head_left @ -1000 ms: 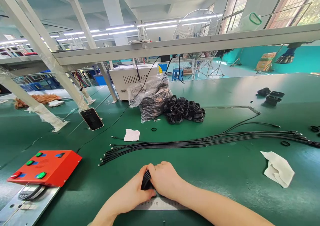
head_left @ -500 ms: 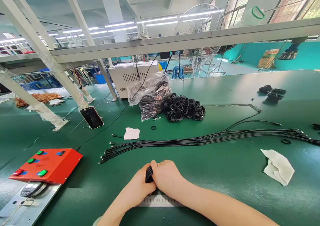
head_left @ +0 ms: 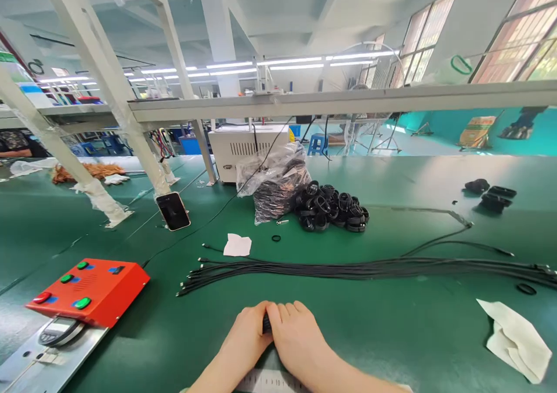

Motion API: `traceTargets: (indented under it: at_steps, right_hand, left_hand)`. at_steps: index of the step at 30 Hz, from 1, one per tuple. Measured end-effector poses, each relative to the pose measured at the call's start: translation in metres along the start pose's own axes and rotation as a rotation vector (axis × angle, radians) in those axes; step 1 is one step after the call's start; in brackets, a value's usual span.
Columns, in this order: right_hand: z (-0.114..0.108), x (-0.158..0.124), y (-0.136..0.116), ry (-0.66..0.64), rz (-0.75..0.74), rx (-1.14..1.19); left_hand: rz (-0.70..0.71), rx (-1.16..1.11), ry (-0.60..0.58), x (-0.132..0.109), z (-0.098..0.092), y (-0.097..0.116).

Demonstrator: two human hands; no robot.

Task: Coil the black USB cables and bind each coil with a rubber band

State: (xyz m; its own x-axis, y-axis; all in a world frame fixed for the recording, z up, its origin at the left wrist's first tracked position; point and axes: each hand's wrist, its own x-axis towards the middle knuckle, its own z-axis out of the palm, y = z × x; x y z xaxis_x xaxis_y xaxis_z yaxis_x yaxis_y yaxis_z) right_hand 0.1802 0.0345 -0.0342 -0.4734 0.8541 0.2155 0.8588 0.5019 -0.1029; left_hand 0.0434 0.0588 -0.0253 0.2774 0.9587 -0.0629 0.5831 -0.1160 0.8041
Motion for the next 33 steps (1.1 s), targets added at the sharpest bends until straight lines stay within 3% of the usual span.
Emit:
traceTargets:
  at_steps: [3, 5, 10, 14, 19, 25, 30, 33]
  right_hand:
    - [0.003, 0.002, 0.002, -0.055, 0.039, -0.020]
    - [-0.007, 0.005, 0.009, -0.136, 0.049, 0.013]
    - [-0.048, 0.044, 0.049, -0.328, -0.101, 0.455]
    - [-0.045, 0.104, 0.086, -0.154, 0.204, 0.298]
    - [-0.022, 0.143, 0.110, -0.089, 0.298, 0.366]
    - [-0.020, 0.118, 0.108, -0.135, 0.349, 0.776]
    - [-0.025, 0.079, 0.071, -0.333, 0.296, 1.131]
    - [-0.027, 0.061, 0.049, -0.432, 0.341, 1.444]
  left_hand:
    - [0.016, -0.052, -0.022, 0.006, 0.003, -0.001]
    - [0.015, -0.105, -0.037, 0.009, 0.002, -0.002]
    - [-0.045, -0.285, 0.035, 0.014, -0.012, -0.007]
    - [-0.150, -0.425, 0.158, 0.018, -0.020, -0.014]
    - [-0.247, -0.562, 0.275, 0.024, -0.017, -0.019]
    - [-0.295, -0.690, 0.340, 0.026, -0.017, -0.019]
    - [-0.278, -0.759, 0.310, 0.026, -0.015, -0.016]
    - [-0.263, -0.783, 0.267, 0.025, -0.011, -0.015]
